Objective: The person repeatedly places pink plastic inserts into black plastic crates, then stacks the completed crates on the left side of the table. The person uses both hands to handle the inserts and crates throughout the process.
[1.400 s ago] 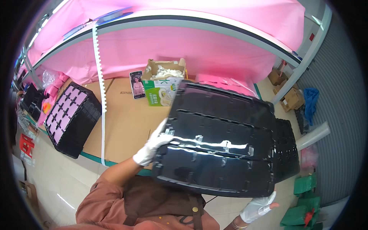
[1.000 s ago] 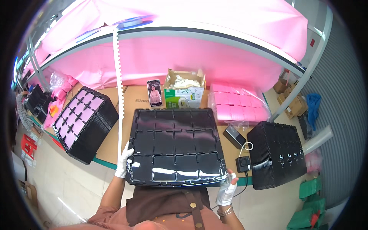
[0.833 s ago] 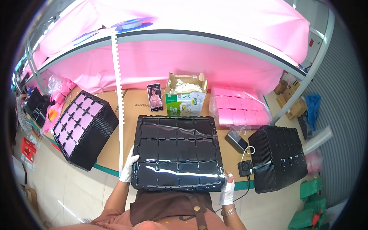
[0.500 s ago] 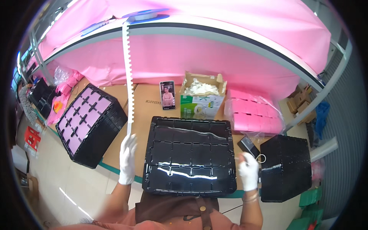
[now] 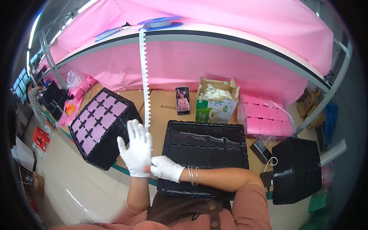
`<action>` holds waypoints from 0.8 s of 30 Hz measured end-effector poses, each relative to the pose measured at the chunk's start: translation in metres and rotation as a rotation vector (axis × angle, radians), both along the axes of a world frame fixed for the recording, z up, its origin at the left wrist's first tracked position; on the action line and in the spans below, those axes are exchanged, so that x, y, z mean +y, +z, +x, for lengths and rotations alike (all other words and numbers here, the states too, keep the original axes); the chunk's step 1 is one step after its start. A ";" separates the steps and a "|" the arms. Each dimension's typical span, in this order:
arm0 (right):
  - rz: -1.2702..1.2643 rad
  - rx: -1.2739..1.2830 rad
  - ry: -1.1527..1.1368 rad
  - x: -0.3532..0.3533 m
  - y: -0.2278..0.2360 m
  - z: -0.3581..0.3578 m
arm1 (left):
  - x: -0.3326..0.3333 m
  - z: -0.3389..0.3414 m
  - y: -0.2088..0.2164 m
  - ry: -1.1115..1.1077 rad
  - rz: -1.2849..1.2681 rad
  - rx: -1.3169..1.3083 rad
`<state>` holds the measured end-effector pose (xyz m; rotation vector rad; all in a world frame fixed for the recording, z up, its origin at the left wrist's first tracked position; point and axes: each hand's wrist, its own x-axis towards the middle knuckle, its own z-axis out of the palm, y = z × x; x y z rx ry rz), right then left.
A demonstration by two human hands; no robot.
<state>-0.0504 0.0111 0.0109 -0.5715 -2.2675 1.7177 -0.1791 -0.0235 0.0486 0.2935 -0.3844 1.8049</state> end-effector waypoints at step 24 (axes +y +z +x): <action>0.488 -0.233 0.089 -0.032 0.046 -0.004 | -0.009 -0.008 -0.005 1.885 -0.706 1.429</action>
